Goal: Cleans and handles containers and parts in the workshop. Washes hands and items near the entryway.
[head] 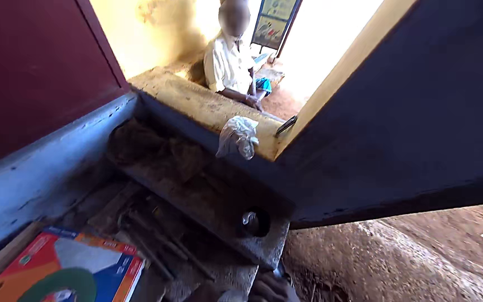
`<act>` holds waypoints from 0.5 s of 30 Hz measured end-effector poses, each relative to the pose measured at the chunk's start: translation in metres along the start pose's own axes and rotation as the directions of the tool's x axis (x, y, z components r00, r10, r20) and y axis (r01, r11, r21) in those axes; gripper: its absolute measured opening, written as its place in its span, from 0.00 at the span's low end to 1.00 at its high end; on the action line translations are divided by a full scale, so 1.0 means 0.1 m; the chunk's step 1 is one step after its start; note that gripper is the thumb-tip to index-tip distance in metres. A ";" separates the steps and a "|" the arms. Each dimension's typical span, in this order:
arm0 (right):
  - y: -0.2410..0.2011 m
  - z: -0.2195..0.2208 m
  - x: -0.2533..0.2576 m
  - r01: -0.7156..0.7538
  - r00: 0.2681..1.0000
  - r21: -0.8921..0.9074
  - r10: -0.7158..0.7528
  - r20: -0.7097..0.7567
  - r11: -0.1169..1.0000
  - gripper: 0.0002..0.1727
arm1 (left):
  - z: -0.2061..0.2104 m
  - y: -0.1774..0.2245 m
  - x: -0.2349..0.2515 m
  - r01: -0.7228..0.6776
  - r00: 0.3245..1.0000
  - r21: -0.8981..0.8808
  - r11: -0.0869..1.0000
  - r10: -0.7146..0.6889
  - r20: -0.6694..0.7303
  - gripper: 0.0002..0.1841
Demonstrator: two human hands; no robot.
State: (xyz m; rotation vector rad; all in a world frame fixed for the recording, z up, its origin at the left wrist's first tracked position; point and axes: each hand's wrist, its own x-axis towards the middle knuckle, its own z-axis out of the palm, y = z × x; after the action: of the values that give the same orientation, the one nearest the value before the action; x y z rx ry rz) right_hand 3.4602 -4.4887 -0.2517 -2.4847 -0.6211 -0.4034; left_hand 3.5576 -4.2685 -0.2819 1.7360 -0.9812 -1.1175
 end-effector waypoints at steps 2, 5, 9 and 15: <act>0.11 -0.01 0.16 0.062 0.996 -0.043 -0.064 -0.063 0.997 0.15 | -0.09 0.19 0.03 0.032 0.999 -0.044 0.999 -0.032 0.007 0.48; 0.23 0.05 0.32 -0.038 0.993 -0.101 0.026 -0.119 0.994 0.10 | -0.10 0.17 0.12 0.121 0.980 -0.005 0.993 -0.120 -0.161 0.46; 0.22 0.11 0.35 -0.157 0.986 -0.165 0.144 -0.087 0.974 0.11 | -0.12 0.03 0.21 0.186 0.956 0.158 0.970 -0.141 -0.259 0.40; 0.16 0.20 0.48 -0.298 0.955 -0.249 0.288 -0.074 0.922 0.10 | -0.20 0.02 0.25 0.280 0.940 0.205 0.938 -0.224 -0.259 0.41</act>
State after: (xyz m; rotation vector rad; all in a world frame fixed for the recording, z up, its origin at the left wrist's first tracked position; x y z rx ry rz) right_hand 3.5122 -4.4726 -0.2556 -2.7556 -0.1811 -0.4336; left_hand 3.5837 -4.2877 -0.2821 2.1852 -0.7867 -0.9523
